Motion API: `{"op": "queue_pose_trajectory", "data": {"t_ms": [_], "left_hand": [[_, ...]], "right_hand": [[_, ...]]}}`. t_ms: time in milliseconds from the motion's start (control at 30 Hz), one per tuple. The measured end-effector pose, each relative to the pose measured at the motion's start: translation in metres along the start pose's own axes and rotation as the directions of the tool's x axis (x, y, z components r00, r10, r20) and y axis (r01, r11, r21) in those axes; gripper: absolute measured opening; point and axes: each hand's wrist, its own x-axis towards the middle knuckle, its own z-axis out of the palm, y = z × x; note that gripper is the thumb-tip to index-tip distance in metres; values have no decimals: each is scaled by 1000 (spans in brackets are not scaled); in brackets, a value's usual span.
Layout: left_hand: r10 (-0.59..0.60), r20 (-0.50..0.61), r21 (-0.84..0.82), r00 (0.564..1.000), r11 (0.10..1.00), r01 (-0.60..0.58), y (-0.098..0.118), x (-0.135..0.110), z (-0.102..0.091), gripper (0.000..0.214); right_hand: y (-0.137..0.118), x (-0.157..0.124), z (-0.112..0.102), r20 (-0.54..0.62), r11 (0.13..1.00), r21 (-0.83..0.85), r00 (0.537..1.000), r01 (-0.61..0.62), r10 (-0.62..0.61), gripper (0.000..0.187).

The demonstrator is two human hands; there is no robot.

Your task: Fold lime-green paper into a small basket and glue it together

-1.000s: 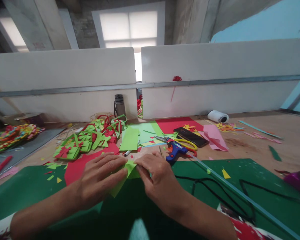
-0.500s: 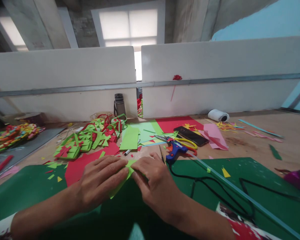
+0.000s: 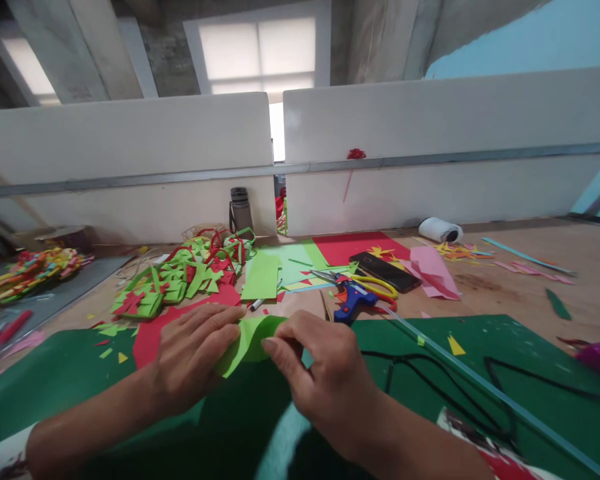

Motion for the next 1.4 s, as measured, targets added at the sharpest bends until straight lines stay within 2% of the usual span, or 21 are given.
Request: {"op": "queue_pose_trajectory", "data": {"t_ms": [33, 67, 133, 167, 233, 367, 467, 533, 633, 767, 1000, 1100, 1200, 1267, 1333, 1400], "left_hand": [[8, -1, 22, 1000, 1000, -8, 1, 0, 0, 15], [18, -2, 46, 1000, 999, -18, 1, 1, 0, 15], [40, 0, 79, 999, 996, -40, 4, 2, 1, 15], [44, 3, 80, 999, 996, -45, 6, 2, 1, 15], [38, 22, 46, 999, 998, -39, 9, 1, 3, 16], [-108, 54, -136, 993, 984, 114, 15, -3, 8, 15], [-261, 73, -288, 963, 918, 271, 19, -2, 11, 12], [-301, 60, -331, 952, 894, 303, 21, -1, 13, 11], [-308, 30, -332, 951, 894, 300, 22, -1, 14, 17], [-311, 48, -326, 949, 893, 309, 21, -3, 15, 25], [-229, -21, -383, 973, 901, 203, 16, -2, 17, 31], [-223, 52, -421, 974, 879, 223, 20, 3, 8, 37], [-235, 215, -483, 948, 818, 312, 21, 5, -4, 61], [-301, 246, -493, 921, 779, 387, 19, 5, -9, 56], [-393, 309, -466, 866, 731, 498, 15, 6, -10, 42], [-423, 335, -479, 842, 694, 538, 13, 10, -9, 36]], "right_hand": [[-2, -1, 1, 102, 981, 111, 984, -158, 147, 26], [-4, -1, 3, 213, 922, 225, 939, -316, 270, 31], [-5, 1, 7, 376, 760, 386, 841, -523, 388, 33], [-4, 3, 9, 415, 697, 433, 812, -572, 410, 33], [-2, 7, 11, 445, 633, 459, 778, -623, 443, 32], [0, 10, 11, 454, 602, 429, 737, -673, 500, 25], [-1, 10, 11, 450, 595, 428, 732, -680, 512, 21], [0, 10, 11, 453, 592, 428, 728, -683, 513, 20], [0, 10, 11, 467, 578, 437, 723, -690, 510, 22], [0, 10, 11, 486, 583, 419, 714, -696, 504, 24], [-2, 7, 12, 480, 593, 437, 733, -676, 482, 23], [-1, 8, 10, 441, 627, 451, 770, -635, 461, 23], [2, 10, 5, 378, 719, 412, 823, -560, 425, 21], [2, 11, 3, 361, 748, 387, 835, -539, 415, 19], [1, 12, 1, 368, 752, 384, 836, -535, 407, 18], [-1, 12, 0, 386, 748, 389, 832, -538, 399, 18]]}}
